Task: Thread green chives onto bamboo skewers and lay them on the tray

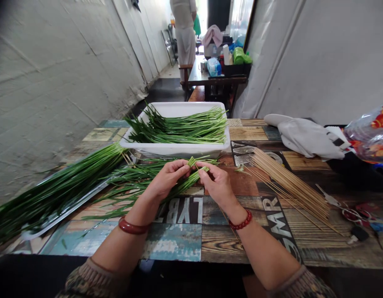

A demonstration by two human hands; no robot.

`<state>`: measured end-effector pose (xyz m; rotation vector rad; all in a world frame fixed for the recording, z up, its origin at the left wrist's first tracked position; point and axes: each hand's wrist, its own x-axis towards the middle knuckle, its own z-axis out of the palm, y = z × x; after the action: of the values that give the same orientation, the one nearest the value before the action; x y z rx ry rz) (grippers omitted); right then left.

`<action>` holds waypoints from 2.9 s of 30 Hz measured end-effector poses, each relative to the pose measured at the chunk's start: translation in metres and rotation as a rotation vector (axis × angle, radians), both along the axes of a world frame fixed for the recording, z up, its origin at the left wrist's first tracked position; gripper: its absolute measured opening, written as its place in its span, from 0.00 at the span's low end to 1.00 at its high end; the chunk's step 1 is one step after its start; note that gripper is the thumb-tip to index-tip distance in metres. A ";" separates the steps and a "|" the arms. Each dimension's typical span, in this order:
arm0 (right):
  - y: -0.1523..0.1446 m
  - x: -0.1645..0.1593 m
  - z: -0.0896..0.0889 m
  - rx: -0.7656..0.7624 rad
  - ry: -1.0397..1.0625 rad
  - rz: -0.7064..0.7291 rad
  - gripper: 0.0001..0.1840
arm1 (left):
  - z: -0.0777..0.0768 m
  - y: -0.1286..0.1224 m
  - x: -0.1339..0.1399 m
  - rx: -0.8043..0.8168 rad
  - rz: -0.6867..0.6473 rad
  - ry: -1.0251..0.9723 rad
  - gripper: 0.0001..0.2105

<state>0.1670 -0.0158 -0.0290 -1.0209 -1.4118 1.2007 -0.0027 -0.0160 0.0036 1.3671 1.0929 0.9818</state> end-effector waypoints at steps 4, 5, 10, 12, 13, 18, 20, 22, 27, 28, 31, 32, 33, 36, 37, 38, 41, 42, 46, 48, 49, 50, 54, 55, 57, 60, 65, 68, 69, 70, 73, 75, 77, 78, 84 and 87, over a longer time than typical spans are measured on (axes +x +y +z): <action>0.000 0.001 -0.001 0.016 -0.023 -0.006 0.18 | 0.000 -0.001 0.000 -0.010 -0.002 0.011 0.15; -0.001 0.001 -0.001 0.017 -0.026 -0.008 0.18 | 0.000 -0.001 0.000 -0.008 0.001 0.017 0.15; -0.001 0.001 0.000 0.012 -0.043 -0.021 0.19 | 0.000 -0.001 0.000 0.005 0.005 0.029 0.15; -0.001 0.001 0.000 0.014 -0.043 -0.019 0.20 | 0.001 -0.002 0.000 0.003 0.001 0.027 0.16; -0.001 0.001 0.001 0.015 -0.040 -0.019 0.20 | 0.001 -0.002 0.000 0.002 0.001 0.027 0.16; -0.003 0.000 0.003 0.010 -0.045 -0.014 0.19 | 0.001 -0.001 0.000 -0.011 0.023 0.017 0.15; -0.003 0.001 0.004 0.009 -0.052 -0.005 0.19 | 0.001 -0.001 0.000 -0.019 0.034 0.005 0.15; -0.004 0.001 0.005 0.011 -0.051 0.014 0.19 | 0.001 0.000 -0.001 -0.020 0.037 -0.012 0.15; -0.004 0.003 0.007 0.011 -0.072 0.074 0.19 | 0.002 -0.001 -0.002 -0.041 0.022 -0.023 0.16; -0.004 0.003 0.007 0.012 -0.085 0.078 0.19 | 0.003 -0.001 -0.002 -0.048 0.019 -0.025 0.16; -0.003 0.005 0.008 0.026 -0.135 0.082 0.19 | 0.003 -0.001 -0.002 -0.051 0.010 -0.034 0.16; -0.003 0.005 0.008 0.034 -0.151 0.080 0.19 | 0.003 -0.001 -0.002 -0.048 0.010 -0.036 0.16; -0.003 0.005 0.009 0.042 -0.166 0.078 0.19 | 0.002 -0.001 -0.002 -0.046 0.008 -0.037 0.16; -0.003 0.006 0.010 0.066 -0.201 0.067 0.19 | 0.002 -0.001 -0.003 -0.044 0.005 -0.042 0.16; -0.004 0.006 0.010 0.072 -0.208 0.063 0.18 | 0.002 -0.001 -0.003 -0.044 0.006 -0.044 0.16; -0.004 0.006 0.011 0.075 -0.213 0.059 0.18 | 0.002 -0.001 -0.003 -0.043 0.007 -0.044 0.16; -0.004 0.006 0.010 0.080 -0.215 0.057 0.18 | 0.002 -0.001 -0.003 -0.039 0.007 -0.041 0.16; -0.004 0.006 0.010 0.079 -0.214 0.056 0.18 | 0.002 -0.001 -0.003 -0.040 0.005 -0.040 0.16; -0.003 0.006 0.008 0.078 -0.206 0.055 0.18 | 0.002 -0.001 -0.003 -0.058 0.001 -0.049 0.17; -0.003 0.007 0.007 0.077 -0.202 0.060 0.18 | 0.002 -0.001 -0.003 -0.066 -0.001 -0.057 0.17; -0.003 0.007 0.008 0.076 -0.199 0.063 0.18 | 0.002 -0.001 -0.003 -0.069 -0.002 -0.063 0.17; -0.003 0.007 0.008 0.074 -0.197 0.068 0.18 | 0.002 -0.001 -0.004 -0.072 -0.002 -0.070 0.17; -0.004 0.006 0.009 0.067 -0.187 0.081 0.19 | 0.001 -0.001 -0.004 -0.077 -0.001 -0.087 0.16; -0.004 0.006 0.010 0.066 -0.184 0.083 0.19 | 0.001 -0.001 -0.004 -0.077 -0.002 -0.083 0.16; -0.004 0.006 0.011 0.065 -0.181 0.082 0.19 | 0.001 0.000 -0.004 -0.079 -0.004 -0.070 0.17; -0.004 0.006 0.012 0.066 -0.187 0.082 0.19 | 0.001 0.000 -0.004 -0.078 -0.004 -0.058 0.18; -0.004 0.006 0.013 0.083 -0.195 0.085 0.18 | 0.000 0.000 -0.005 -0.076 -0.013 -0.065 0.18; -0.004 0.006 0.014 0.077 -0.197 0.081 0.18 | 0.000 0.000 -0.005 -0.087 -0.013 -0.068 0.17; -0.004 0.006 0.014 0.073 -0.194 0.081 0.18 | 0.000 0.000 -0.005 -0.090 -0.014 -0.071 0.17; -0.004 0.006 0.014 0.069 -0.190 0.081 0.18 | 0.000 0.000 -0.005 -0.092 -0.015 -0.072 0.17; -0.005 0.006 0.014 0.061 -0.185 0.084 0.18 | 0.000 0.000 -0.005 -0.092 -0.024 -0.068 0.17; -0.005 0.006 0.014 0.060 -0.184 0.089 0.19 | 0.001 -0.001 -0.005 -0.088 -0.029 -0.069 0.17; -0.004 0.007 0.013 0.057 -0.179 0.093 0.19 | 0.001 -0.001 -0.005 -0.085 -0.030 -0.073 0.17; -0.004 0.007 0.013 0.057 -0.176 0.094 0.19 | 0.001 -0.001 -0.005 -0.084 -0.030 -0.076 0.16; -0.004 0.007 0.014 0.053 -0.182 0.091 0.18 | 0.000 -0.001 -0.006 -0.081 -0.039 -0.069 0.17; -0.004 0.007 0.014 0.048 -0.183 0.087 0.18 | 0.001 -0.001 -0.006 -0.088 -0.039 -0.055 0.17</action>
<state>0.1735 -0.0199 -0.0148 -1.0672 -1.6346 1.1532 -0.0083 -0.0167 0.0043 1.2785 1.0530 0.9267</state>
